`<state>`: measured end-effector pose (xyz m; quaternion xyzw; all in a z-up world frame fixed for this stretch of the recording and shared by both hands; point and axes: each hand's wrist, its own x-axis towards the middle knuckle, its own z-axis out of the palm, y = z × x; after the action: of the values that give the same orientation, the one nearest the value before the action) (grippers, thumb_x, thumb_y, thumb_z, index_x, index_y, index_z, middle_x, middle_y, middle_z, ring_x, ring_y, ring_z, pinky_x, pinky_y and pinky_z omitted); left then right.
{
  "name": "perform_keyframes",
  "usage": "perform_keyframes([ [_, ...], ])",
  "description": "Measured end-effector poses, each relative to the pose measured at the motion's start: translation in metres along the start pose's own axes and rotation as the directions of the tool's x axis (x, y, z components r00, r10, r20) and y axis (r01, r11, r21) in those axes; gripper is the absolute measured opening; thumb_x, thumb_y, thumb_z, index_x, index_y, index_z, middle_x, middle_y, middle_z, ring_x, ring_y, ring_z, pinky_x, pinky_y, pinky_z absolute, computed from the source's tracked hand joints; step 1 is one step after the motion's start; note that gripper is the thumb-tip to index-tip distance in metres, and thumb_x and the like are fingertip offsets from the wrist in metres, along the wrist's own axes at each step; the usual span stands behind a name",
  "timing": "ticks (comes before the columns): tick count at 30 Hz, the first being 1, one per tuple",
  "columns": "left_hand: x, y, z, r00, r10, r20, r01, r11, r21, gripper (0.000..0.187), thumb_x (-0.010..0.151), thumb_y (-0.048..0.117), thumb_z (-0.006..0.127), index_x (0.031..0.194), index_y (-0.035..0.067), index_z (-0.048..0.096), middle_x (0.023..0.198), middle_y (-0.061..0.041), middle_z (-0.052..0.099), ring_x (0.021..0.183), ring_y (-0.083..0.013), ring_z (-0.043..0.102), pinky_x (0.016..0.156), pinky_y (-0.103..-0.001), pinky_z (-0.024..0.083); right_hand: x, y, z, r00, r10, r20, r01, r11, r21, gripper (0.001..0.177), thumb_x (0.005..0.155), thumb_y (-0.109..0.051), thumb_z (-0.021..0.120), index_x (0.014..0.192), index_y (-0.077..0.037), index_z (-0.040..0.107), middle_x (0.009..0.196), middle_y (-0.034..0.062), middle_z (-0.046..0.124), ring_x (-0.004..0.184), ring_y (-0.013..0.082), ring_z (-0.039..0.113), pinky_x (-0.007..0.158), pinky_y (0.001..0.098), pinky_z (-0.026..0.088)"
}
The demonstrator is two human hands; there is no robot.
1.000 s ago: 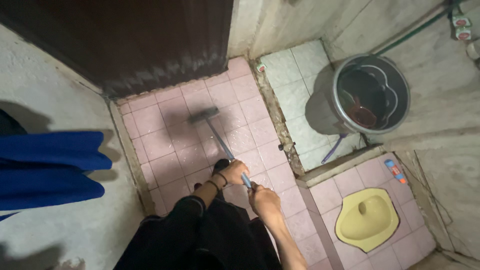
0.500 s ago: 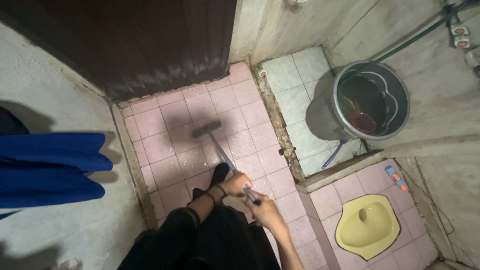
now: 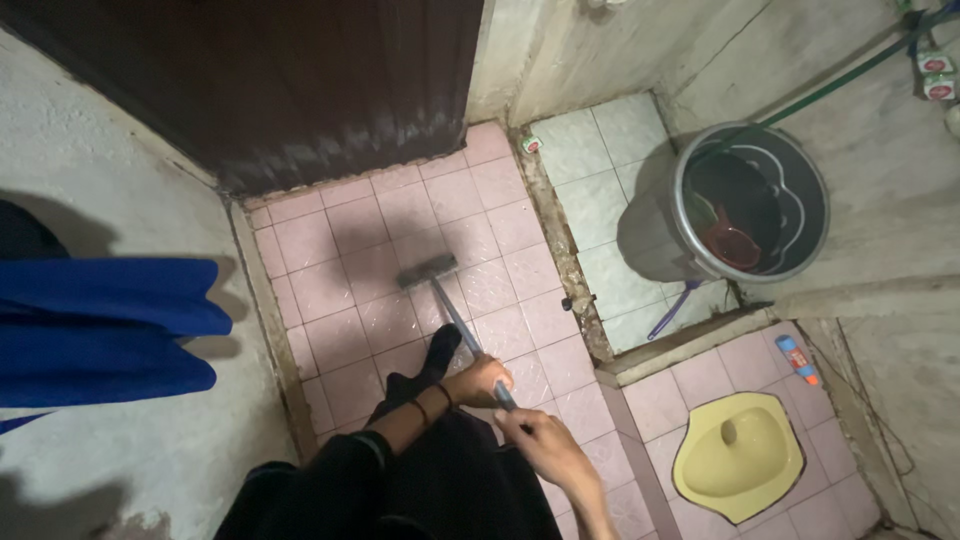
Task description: The person scrapes and pushes water across the tiled bathroom floor using a floor squeegee.
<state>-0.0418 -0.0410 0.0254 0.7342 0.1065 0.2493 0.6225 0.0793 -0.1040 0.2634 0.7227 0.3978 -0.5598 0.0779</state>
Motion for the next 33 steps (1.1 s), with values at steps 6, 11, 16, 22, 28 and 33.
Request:
perform_keyframes([
  [6, 0.010, -0.017, -0.015, 0.966, -0.250, 0.066, 0.240, 0.961, 0.136, 0.032, 0.079, 0.029, 0.072, 0.058, 0.009, 0.058, 0.057, -0.011, 0.061, 0.052, -0.0295, 0.061, 0.057, -0.040, 0.048, 0.028, -0.016, 0.013, 0.967, 0.084, -0.239, -0.060, 0.992, 0.107, 0.073, 0.091, -0.074, 0.043, 0.065, -0.009, 0.065, 0.059, 0.0070, 0.058, 0.065, 0.0227, 0.061, 0.067, 0.0421, 0.049],
  [11, 0.021, -0.023, -0.038, 0.988, -0.143, -0.064, 0.148, 0.986, 0.080, 0.025, 0.069, 0.027, 0.082, 0.067, 0.007, 0.067, 0.064, -0.014, 0.066, 0.058, -0.0288, 0.067, 0.056, -0.039, 0.052, 0.041, -0.021, 0.003, 0.958, 0.077, -0.276, -0.029, 0.984, 0.174, 0.083, 0.090, -0.078, 0.034, 0.066, -0.003, 0.063, 0.063, 0.0138, 0.061, 0.069, 0.0285, 0.062, 0.072, 0.0426, 0.049],
  [16, 0.022, 0.005, -0.020, 0.989, -0.148, 0.012, 0.149, 0.988, -0.052, 0.025, 0.074, 0.025, 0.080, 0.066, 0.008, 0.063, 0.064, -0.012, 0.064, 0.056, -0.0256, 0.064, 0.057, -0.037, 0.049, 0.010, -0.023, -0.011, 0.974, 0.071, -0.216, -0.052, 0.994, 0.092, 0.088, 0.092, -0.078, 0.027, 0.066, -0.003, 0.064, 0.065, 0.0166, 0.063, 0.072, 0.0316, 0.064, 0.076, 0.0431, 0.050],
  [22, 0.011, 0.009, -0.007, 0.995, -0.076, -0.066, 0.072, 0.996, -0.058, 0.034, 0.076, 0.026, 0.080, 0.059, 0.009, 0.057, 0.058, -0.007, 0.061, 0.052, -0.0212, 0.060, 0.057, -0.037, 0.047, 0.003, -0.026, 0.001, 0.954, 0.196, -0.225, -0.175, 0.978, 0.114, 0.085, 0.086, -0.080, 0.033, 0.066, -0.006, 0.070, 0.069, 0.0161, 0.069, 0.079, 0.0303, 0.069, 0.082, 0.0429, 0.052],
  [28, 0.020, -0.017, -0.032, 0.985, -0.169, -0.023, 0.168, 0.985, -0.034, 0.029, 0.075, 0.028, 0.081, 0.063, 0.008, 0.064, 0.061, -0.010, 0.064, 0.054, -0.0233, 0.062, 0.053, -0.037, 0.048, 0.038, -0.022, 0.001, 0.944, 0.128, -0.305, -0.086, 0.985, 0.148, 0.088, 0.090, -0.079, 0.031, 0.064, -0.003, 0.066, 0.064, 0.0192, 0.065, 0.072, 0.0338, 0.068, 0.077, 0.0455, 0.052],
  [33, 0.026, -0.016, -0.029, 0.992, -0.122, -0.019, 0.122, 0.992, 0.011, 0.029, 0.075, 0.028, 0.081, 0.065, 0.006, 0.065, 0.062, -0.013, 0.063, 0.052, -0.0229, 0.061, 0.053, -0.037, 0.048, 0.027, -0.025, -0.005, 0.954, 0.168, -0.247, -0.138, 0.981, 0.134, 0.086, 0.088, -0.081, 0.037, 0.064, -0.005, 0.067, 0.062, 0.0171, 0.065, 0.070, 0.0299, 0.066, 0.075, 0.0436, 0.050],
])
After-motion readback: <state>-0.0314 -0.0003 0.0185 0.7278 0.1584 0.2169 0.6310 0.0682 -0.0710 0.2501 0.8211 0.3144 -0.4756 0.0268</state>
